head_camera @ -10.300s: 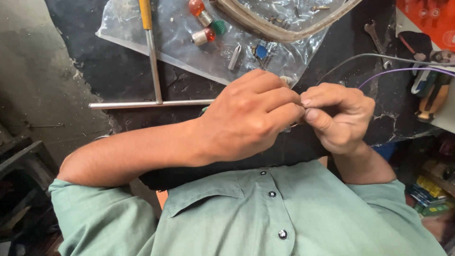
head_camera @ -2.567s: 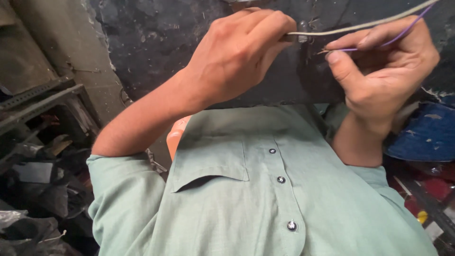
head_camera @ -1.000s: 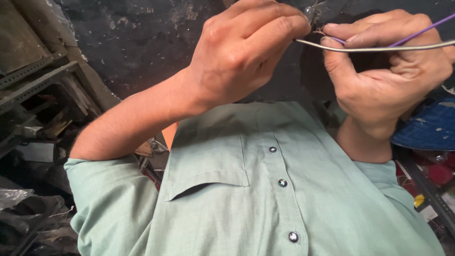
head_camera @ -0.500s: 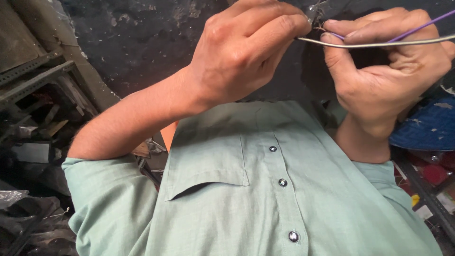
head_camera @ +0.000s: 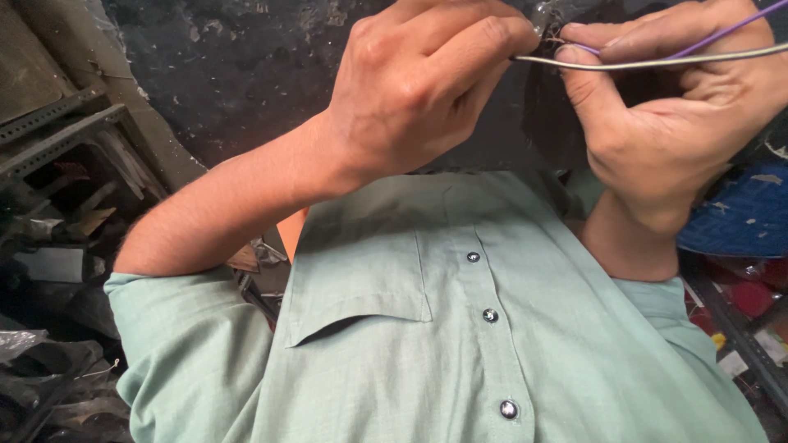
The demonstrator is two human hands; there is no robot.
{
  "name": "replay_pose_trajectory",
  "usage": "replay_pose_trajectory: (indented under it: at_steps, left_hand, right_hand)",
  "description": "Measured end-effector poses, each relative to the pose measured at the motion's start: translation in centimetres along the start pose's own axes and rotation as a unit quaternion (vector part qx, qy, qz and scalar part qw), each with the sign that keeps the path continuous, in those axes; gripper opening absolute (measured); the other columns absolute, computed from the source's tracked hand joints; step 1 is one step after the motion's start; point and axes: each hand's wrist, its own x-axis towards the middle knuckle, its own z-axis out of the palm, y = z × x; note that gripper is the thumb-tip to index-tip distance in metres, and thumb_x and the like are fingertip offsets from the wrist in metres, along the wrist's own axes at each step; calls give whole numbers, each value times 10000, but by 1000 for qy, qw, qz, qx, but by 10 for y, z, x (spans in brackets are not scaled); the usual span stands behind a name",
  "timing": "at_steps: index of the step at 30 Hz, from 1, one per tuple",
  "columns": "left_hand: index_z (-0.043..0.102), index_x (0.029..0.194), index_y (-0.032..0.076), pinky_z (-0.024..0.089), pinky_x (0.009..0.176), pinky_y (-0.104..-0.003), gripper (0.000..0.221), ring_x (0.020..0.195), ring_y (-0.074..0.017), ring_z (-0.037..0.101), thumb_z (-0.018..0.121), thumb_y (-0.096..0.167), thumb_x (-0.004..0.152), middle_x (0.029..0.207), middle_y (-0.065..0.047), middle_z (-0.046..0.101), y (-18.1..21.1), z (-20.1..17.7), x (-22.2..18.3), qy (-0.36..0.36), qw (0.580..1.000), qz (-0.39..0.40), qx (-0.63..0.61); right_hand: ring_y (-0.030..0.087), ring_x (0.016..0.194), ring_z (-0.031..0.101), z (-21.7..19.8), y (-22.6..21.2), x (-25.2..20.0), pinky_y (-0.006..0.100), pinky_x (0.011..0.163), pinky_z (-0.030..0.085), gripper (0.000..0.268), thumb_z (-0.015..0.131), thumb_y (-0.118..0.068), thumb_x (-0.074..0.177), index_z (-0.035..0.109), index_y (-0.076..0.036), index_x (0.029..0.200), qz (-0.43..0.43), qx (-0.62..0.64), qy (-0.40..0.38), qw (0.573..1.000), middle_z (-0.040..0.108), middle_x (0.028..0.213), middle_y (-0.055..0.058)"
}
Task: Testing and repairing a motorcycle headlight wiring and bulb assembly.
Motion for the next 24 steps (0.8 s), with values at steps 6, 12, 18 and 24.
replay_pose_trajectory:
  at_steps: [6, 12, 18, 24]
  left_hand:
    - [650, 1119, 65, 572, 799, -356, 187, 959, -224, 689, 688, -55, 979, 1061, -33, 697, 0, 0, -1, 3, 1000, -2, 4]
    - [652, 1119, 70, 570, 793, -356, 194, 949, -226, 693, 696, -52, 974, 1060, -30, 697, 1, -1, -1, 4, 1000, -8, 6]
    - [650, 1114, 74, 565, 773, -359, 196, 934, -227, 692, 696, -52, 970, 1049, -28, 695, 1, -1, -1, 4, 1000, -10, 12]
    - [645, 1108, 80, 560, 759, -356, 197, 928, -228, 692, 696, -52, 970, 1039, -25, 692, 1, 0, -2, 6, 1000, -9, 9]
  right_hand:
    - [173, 1008, 706, 1, -4, 4, 220, 879, 575, 230, 693, 151, 1037, 533, 77, 1184, -8, 5, -7, 1000, 725, 1145, 200]
    - [175, 989, 717, 0, -6, 6, 222, 860, 571, 184, 694, 147, 1034, 564, 86, 1148, -1, 1, -5, 1000, 732, 1121, 205]
    - [177, 968, 729, 0, -5, 8, 225, 838, 567, 134, 696, 144, 1031, 597, 95, 1108, 4, -2, -3, 1000, 739, 1094, 210]
    - [193, 948, 739, 0, -4, 9, 237, 822, 562, 109, 704, 152, 1034, 618, 104, 1080, -3, -16, 5, 1000, 742, 1068, 224]
